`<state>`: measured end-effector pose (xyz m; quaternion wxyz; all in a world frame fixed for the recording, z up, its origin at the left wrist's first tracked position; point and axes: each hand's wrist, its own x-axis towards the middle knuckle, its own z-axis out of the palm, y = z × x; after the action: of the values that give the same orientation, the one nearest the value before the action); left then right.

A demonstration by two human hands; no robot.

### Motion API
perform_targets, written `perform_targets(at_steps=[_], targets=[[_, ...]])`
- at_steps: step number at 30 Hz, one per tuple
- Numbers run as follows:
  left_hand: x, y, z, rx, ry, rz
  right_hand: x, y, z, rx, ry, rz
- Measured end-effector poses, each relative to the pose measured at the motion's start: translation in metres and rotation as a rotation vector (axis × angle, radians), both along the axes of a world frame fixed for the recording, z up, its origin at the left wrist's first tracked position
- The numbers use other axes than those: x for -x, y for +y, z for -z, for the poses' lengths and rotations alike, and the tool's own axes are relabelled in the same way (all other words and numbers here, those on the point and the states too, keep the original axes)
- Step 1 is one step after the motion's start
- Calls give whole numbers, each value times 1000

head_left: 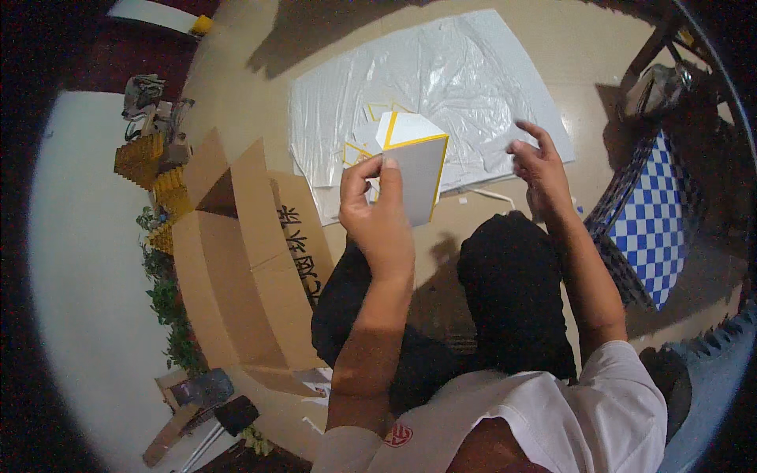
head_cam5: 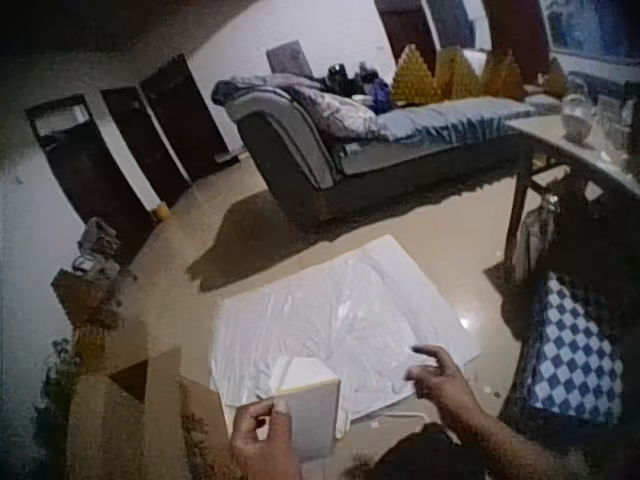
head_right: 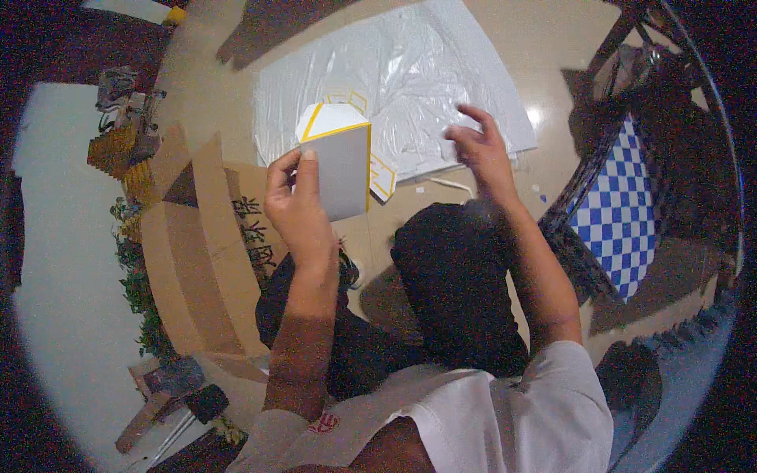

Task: The person assembles small decorative paper boxes by folding flat printed sheets and securing the edges with adhesive tape. They repeatedly fold the sides, apply tape, and press the seams to form the box shape.

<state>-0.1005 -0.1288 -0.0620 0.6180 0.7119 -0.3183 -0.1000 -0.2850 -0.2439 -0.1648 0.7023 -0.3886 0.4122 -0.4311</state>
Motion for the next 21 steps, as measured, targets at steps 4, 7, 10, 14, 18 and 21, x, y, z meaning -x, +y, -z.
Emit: perform_targets(at_steps=[4,7,10,14,18,21], targets=[[6,3,-16,54,-378,-21,-45,34,-122,142,-200,-191],[10,9,-26,122,-557,-30,-67,55,-148,71,-325,-277],[8,17,-34,216,-666,-37,-75,67,-162,54,-272,-230],[1,32,-45,269,-801,-18,-80,81,-170,42,-248,-226],[-5,44,-56,320,-832,29,-81,89,-173,65,-268,-281],[-11,50,-58,353,-877,30,-85,95,-181,26,-196,-295]])
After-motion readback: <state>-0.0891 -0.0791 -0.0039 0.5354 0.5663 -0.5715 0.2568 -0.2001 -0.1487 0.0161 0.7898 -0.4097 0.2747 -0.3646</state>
